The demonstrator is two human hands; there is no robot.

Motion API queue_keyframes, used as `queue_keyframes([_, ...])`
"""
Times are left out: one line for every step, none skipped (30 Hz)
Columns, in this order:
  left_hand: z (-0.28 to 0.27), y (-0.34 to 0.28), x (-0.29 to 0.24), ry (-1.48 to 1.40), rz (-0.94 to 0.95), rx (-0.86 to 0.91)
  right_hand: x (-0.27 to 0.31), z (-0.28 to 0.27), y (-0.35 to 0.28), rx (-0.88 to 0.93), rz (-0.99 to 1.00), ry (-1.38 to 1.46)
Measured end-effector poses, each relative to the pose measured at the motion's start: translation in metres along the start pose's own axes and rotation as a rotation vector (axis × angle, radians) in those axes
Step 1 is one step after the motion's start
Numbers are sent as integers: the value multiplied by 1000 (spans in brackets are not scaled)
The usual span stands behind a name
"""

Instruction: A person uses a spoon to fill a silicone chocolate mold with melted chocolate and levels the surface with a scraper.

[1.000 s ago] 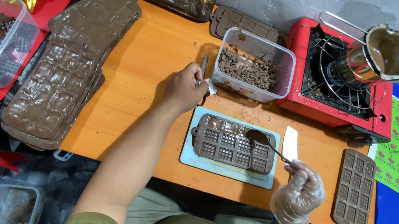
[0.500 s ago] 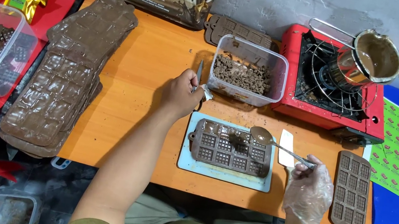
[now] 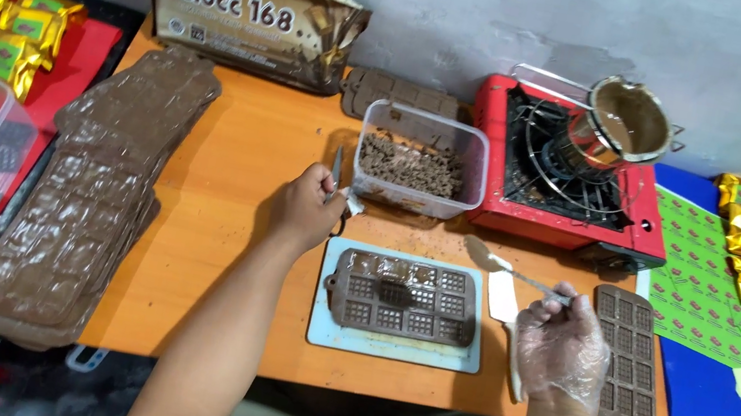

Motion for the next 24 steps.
queue_keyframes([6, 6, 8, 21, -11, 0, 8, 3, 6, 25, -36, 32])
queue_keyframes([12, 12, 15, 42, -21, 0, 16, 5, 11, 51, -71, 63])
queue_keyframes([10, 9, 11, 42, -4, 2, 29, 8, 20, 53, -85, 74])
queue_keyframes([8, 7, 7, 50, -17, 0, 43, 10, 29, 54, -158, 129])
queue_keyframes([5, 4, 5, 55, -32, -5, 57, 13, 38, 58, -229, 183])
queue_keyframes([-1, 1, -8, 54, -16, -7, 69, 46, 18, 64, -240, 192])
queue_keyframes([-5, -2, -19, 177, -102, 74, 82, 76, -2, -38, -310, 258])
queue_keyframes([-11, -7, -29, 300, -188, 155, 95, 106, -22, -139, -379, 323])
queue_keyframes([-10, -6, -27, 301, -177, 148, 102, 109, -5, -132, -383, 334])
queue_keyframes([-8, -5, -24, 288, -168, 139, 111, 111, 11, -174, -480, 312])
queue_keyframes([-7, -4, -22, 276, -163, 131, 121, 113, 28, -220, -573, 289])
queue_keyframes([-7, -4, -23, 279, -155, 125, 123, 107, 54, -216, -575, 299])
queue_keyframes([-7, -3, -23, 283, -168, 136, 127, 103, 78, -236, -695, -4])
queue_keyframes([-7, -3, -23, 287, -181, 148, 130, 100, 101, -258, -808, -309])
queue_keyframes([-8, -5, -26, 289, -173, 140, 128, 96, 117, -255, -811, -298])
queue_keyframes([-9, -7, -28, 279, -184, 141, 128, 96, 130, -122, -943, -384])
queue_keyframes([-10, -8, -29, 270, -196, 140, 126, 98, 144, 12, -1072, -469])
queue_keyframes([-11, -8, -31, 272, -190, 132, 125, 99, 153, 15, -1075, -458])
queue_keyframes([-11, -8, -31, 269, -192, 134, 125, 100, 162, -12, -1100, -543])
queue_keyframes([-11, -9, -30, 267, -194, 136, 124, 101, 171, -39, -1124, -628])
queue_keyframes([-9, -7, -28, 268, -189, 130, 125, 102, 173, -38, -1127, -620])
queue_keyframes([-8, -5, -26, 264, -190, 126, 125, 104, 174, -51, -1197, -750])
queue_keyframes([-6, -4, -23, 260, -193, 126, 125, 104, 174, -67, -1262, -885])
queue_keyframes([-7, -4, -24, 262, -191, 123, 125, 106, 172, -67, -1263, -881])
Point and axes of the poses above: each hand's wrist, its own y-axis towards the middle knuckle, its own z-axis out of the palm, x = y × z, the point moved 2 cm from there along y, towards the middle knuckle, and after that the axes turned 4 degrees about -x, right-handed, at the moved point
